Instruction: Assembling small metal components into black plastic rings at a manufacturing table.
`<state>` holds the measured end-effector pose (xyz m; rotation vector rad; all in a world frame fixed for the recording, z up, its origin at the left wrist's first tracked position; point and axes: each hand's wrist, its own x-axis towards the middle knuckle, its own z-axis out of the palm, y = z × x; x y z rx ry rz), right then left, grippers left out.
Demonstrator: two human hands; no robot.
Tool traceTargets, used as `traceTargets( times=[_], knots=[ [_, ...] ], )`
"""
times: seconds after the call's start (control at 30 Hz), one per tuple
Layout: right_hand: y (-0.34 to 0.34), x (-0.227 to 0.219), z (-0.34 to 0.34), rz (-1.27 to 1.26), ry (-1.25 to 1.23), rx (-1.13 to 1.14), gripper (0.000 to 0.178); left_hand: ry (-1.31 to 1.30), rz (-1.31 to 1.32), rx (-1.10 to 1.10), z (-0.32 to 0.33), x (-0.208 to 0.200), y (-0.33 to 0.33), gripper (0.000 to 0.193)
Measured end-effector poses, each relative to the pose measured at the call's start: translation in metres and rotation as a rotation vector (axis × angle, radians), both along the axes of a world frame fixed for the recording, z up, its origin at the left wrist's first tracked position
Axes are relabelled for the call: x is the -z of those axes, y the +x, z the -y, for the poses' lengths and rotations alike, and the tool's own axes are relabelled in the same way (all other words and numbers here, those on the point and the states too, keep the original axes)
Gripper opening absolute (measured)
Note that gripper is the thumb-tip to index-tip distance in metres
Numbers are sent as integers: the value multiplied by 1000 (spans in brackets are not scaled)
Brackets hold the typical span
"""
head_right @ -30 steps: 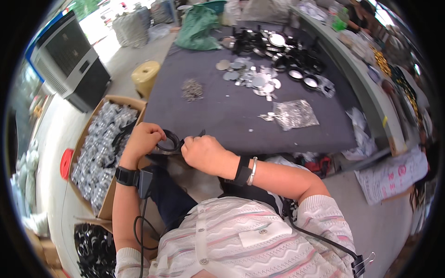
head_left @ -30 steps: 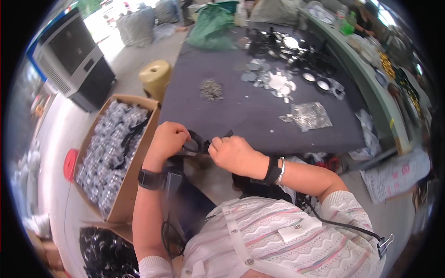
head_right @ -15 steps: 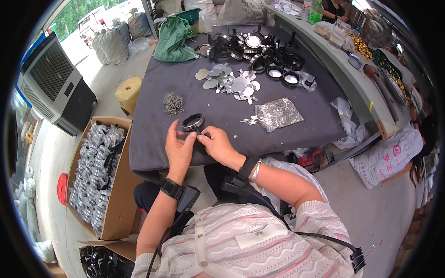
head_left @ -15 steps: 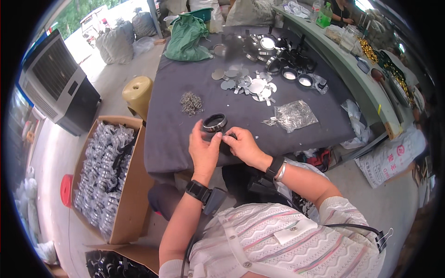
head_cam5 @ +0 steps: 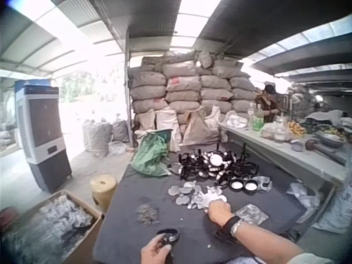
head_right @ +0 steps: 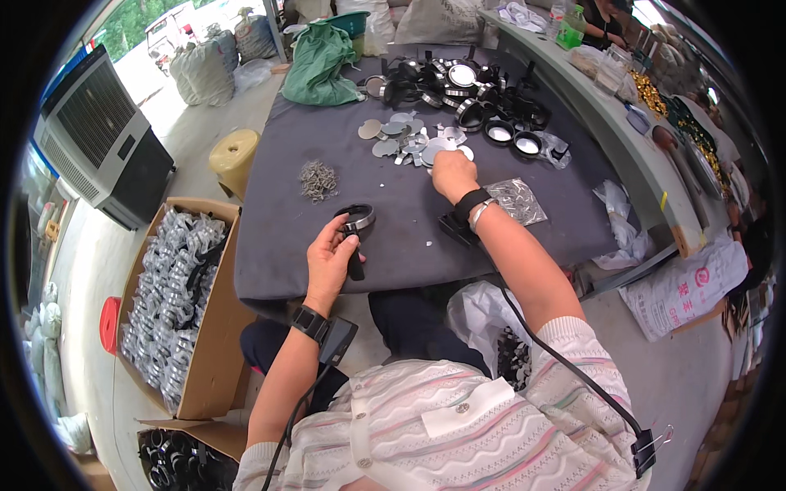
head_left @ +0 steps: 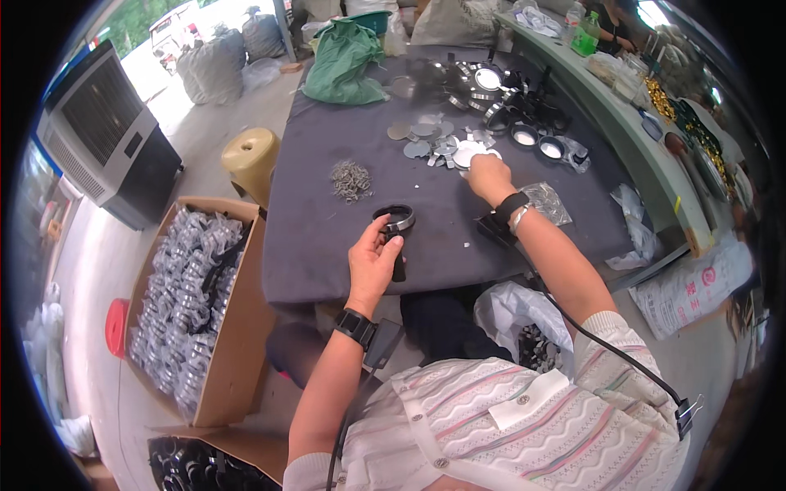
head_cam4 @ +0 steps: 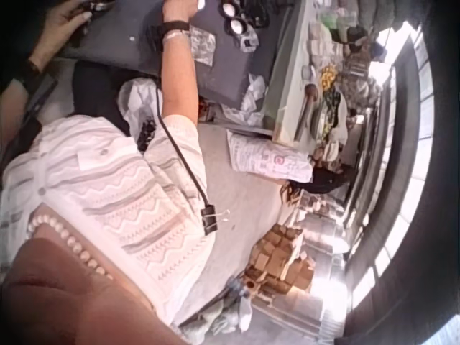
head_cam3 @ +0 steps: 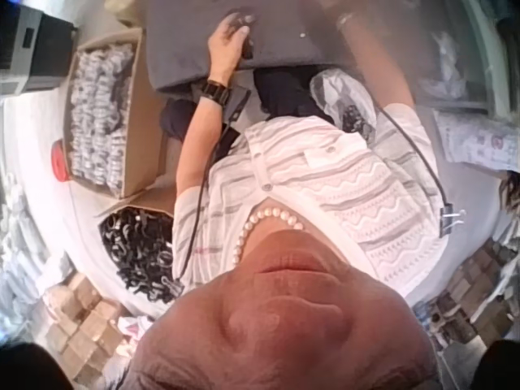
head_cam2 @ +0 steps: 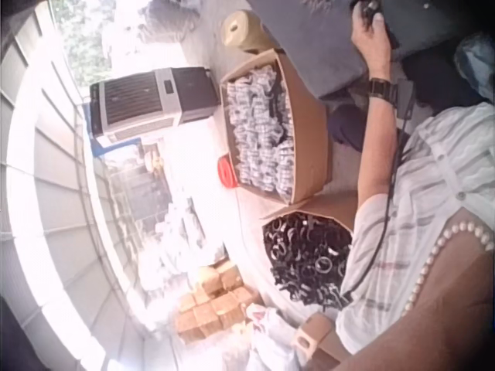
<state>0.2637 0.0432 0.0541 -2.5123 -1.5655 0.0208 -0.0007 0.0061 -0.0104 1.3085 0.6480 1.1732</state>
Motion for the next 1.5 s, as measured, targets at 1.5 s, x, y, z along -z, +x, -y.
traceTargets(
  times=[1.5],
  knots=[
    [-114, 12, 60, -9, 678, -896, 13, 45, -255, 4, -2, -5, 2, 54]
  ],
)
